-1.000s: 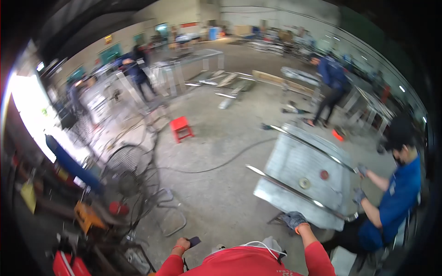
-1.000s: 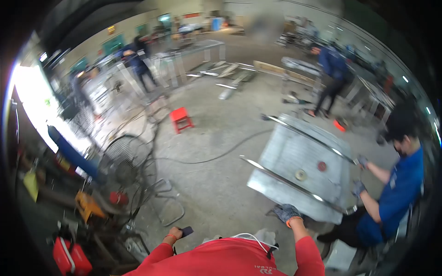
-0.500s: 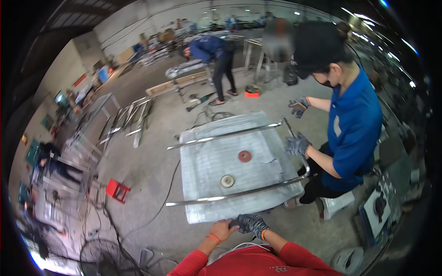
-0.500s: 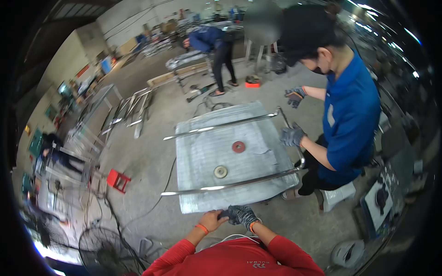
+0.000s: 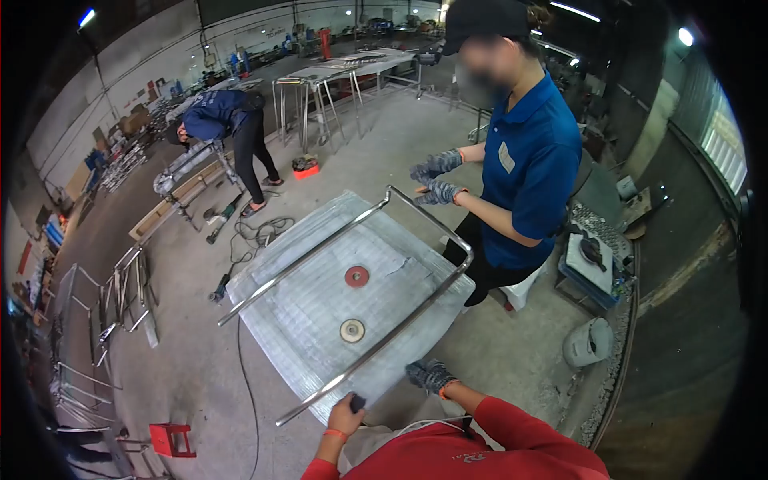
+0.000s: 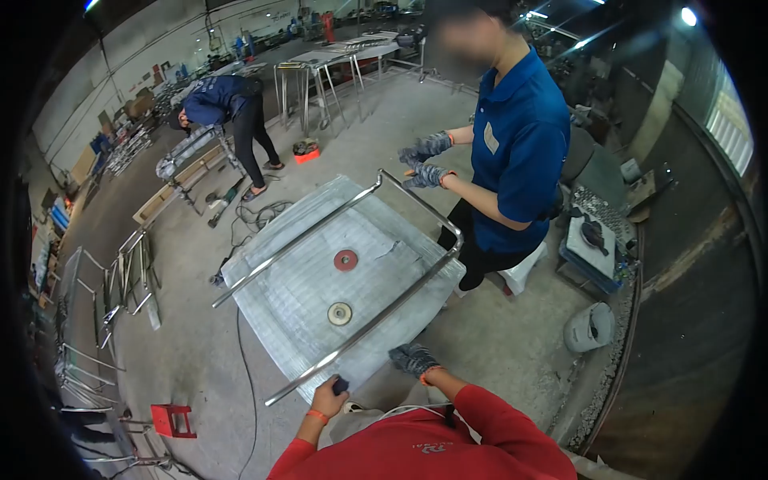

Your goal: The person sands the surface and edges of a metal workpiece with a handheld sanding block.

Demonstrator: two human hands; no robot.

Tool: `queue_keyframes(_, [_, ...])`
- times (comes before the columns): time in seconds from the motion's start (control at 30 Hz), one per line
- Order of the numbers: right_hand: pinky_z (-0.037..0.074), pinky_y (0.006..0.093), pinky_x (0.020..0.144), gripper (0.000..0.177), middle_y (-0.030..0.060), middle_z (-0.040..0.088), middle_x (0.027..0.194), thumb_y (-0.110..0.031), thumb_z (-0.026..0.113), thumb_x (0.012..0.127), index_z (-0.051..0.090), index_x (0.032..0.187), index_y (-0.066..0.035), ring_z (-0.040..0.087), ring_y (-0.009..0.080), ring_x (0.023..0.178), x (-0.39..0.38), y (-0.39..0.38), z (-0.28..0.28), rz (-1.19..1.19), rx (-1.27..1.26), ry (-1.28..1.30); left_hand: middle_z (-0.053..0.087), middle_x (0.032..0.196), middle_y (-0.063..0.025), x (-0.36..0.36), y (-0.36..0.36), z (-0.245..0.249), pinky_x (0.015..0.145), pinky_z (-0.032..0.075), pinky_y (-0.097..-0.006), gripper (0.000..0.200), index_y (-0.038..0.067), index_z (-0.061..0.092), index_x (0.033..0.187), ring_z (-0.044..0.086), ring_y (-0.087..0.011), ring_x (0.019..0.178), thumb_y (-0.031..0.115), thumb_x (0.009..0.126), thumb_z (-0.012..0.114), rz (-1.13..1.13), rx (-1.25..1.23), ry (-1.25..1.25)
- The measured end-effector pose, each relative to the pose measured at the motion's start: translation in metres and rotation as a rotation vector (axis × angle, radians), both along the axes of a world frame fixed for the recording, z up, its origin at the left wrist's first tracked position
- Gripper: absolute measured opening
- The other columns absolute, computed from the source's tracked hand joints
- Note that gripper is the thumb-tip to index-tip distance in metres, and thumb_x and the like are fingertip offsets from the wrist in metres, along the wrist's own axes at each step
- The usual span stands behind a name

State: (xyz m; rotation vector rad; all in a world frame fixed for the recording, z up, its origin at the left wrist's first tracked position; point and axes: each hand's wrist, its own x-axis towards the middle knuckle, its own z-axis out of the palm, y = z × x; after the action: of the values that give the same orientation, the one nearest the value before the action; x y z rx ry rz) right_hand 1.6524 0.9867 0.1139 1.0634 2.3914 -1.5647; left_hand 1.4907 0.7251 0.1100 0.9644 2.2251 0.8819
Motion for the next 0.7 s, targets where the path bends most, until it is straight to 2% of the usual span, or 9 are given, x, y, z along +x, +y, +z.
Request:
queue_keyframes(0.03, [0.052, 0.0431, 0.076, 0.046, 0.0162, 0.072, 0.089, -0.046, 0.055, 0.092, 0.07, 0.106, -0.004, 0.069, 0.0325, 0.08, 0.022, 0.002, -0.012, 0.092, 0.281, -0.01, 0.066, 0.111, -0.0262, -0.009, -0.017, -0.003, 0.091, 0.051, -0.0444, 0.056, 0.001, 0.059, 0.123, 0.064, -0.0403, 0.103, 0.027, 0.075, 0.072, -0.007, 0.014, -0.009])
queue_keyframes(0.13, [0.051, 0.0451, 0.078, 0.042, 0.016, 0.071, 0.102, -0.044, 0.054, 0.09, 0.073, 0.101, -0.008, 0.067, 0.0386, 0.089, 0.108, 0.002, -0.049, -0.023, 0.421, -0.237, 0.067, 0.109, -0.0255, -0.036, -0.047, 0.011, 0.091, 0.051, -0.0446, 0.058, 0.003, 0.059, 0.122, 0.065, -0.0408, 0.103, 0.033, 0.074, 0.072, -0.002, -0.093, -0.025])
queue_keyframes(0.2, [0.049, 0.0416, 0.067, 0.048, 0.0111, 0.07, 0.073, -0.048, 0.053, 0.092, 0.073, 0.089, -0.004, 0.065, 0.0259, 0.066, 0.158, -0.018, -0.045, -0.376, 0.044, -0.477, 0.067, 0.109, -0.0252, -0.049, -0.05, 0.023, 0.091, 0.051, -0.0449, 0.058, 0.003, 0.059, 0.12, 0.065, -0.0409, 0.103, 0.038, 0.075, 0.071, 0.022, -0.201, 0.015])
queue_keyframes(0.23, [0.048, 0.0409, 0.06, 0.048, 0.0075, 0.07, 0.07, -0.049, 0.055, 0.093, 0.073, 0.083, -0.006, 0.063, 0.0222, 0.061, 0.201, -0.017, -0.076, -0.008, 0.361, -0.578, 0.068, 0.107, -0.0252, -0.058, -0.051, 0.013, 0.09, 0.052, -0.0451, 0.06, 0.004, 0.059, 0.12, 0.065, -0.0403, 0.101, 0.042, 0.076, 0.07, 0.003, -0.216, 0.049])
queue_keyframes(0.33, [0.054, 0.0425, 0.074, 0.042, 0.0112, 0.072, 0.076, -0.048, 0.057, 0.088, 0.076, 0.079, -0.012, 0.071, 0.0268, 0.075, 0.269, -0.05, -0.083, -0.167, 0.01, -0.906, 0.069, 0.104, -0.0245, -0.075, -0.053, 0.01, 0.089, 0.052, -0.045, 0.059, 0.003, 0.06, 0.119, 0.066, -0.04, 0.1, 0.042, 0.076, 0.07, -0.048, -0.212, -0.074])
queue_keyframes(0.53, [0.054, 0.0412, 0.074, 0.047, 0.0106, 0.072, 0.072, -0.052, 0.057, 0.087, 0.076, 0.075, -0.011, 0.071, 0.0269, 0.072, 0.212, -0.04, -0.089, -0.307, 0.009, -0.764, 0.068, 0.106, -0.025, -0.063, -0.068, -0.024, 0.089, 0.051, -0.0447, 0.044, 0.002, 0.065, 0.116, 0.065, -0.0399, 0.099, 0.031, 0.082, 0.063, -0.241, -0.073, -0.093])
queue_keyframes(0.6, [0.054, 0.0429, 0.073, 0.047, 0.0114, 0.072, 0.075, -0.052, 0.054, 0.088, 0.077, 0.075, -0.012, 0.071, 0.0295, 0.074, 0.16, -0.03, -0.088, -0.102, 0.53, -0.686, 0.067, 0.107, -0.0245, -0.056, -0.068, -0.019, 0.089, 0.051, -0.045, 0.043, 0.002, 0.065, 0.115, 0.065, -0.0393, 0.1, 0.031, 0.083, 0.062, -0.23, -0.135, -0.162])
queue_keyframes(0.67, [0.054, 0.045, 0.074, 0.042, 0.012, 0.073, 0.08, -0.047, 0.052, 0.09, 0.077, 0.076, -0.015, 0.07, 0.033, 0.077, 0.091, -0.022, -0.066, 0.078, 0.471, -0.565, 0.067, 0.108, -0.0239, -0.043, -0.073, -0.012, 0.089, 0.051, -0.0452, 0.042, 0.001, 0.065, 0.113, 0.065, -0.0387, 0.101, 0.031, 0.084, 0.061, -0.156, -0.178, -0.253])
queue_keyframes(0.7, [0.054, 0.0461, 0.074, 0.039, 0.0124, 0.072, 0.081, -0.045, 0.052, 0.09, 0.076, 0.079, -0.016, 0.07, 0.0344, 0.077, 0.076, 0.006, -0.162, 0.501, 0.714, -0.466, 0.068, 0.106, -0.0235, -0.036, -0.075, -0.006, 0.088, 0.051, -0.0454, 0.041, 0.001, 0.065, 0.112, 0.066, -0.0386, 0.099, 0.031, 0.085, 0.06, -0.231, -0.203, -0.158])
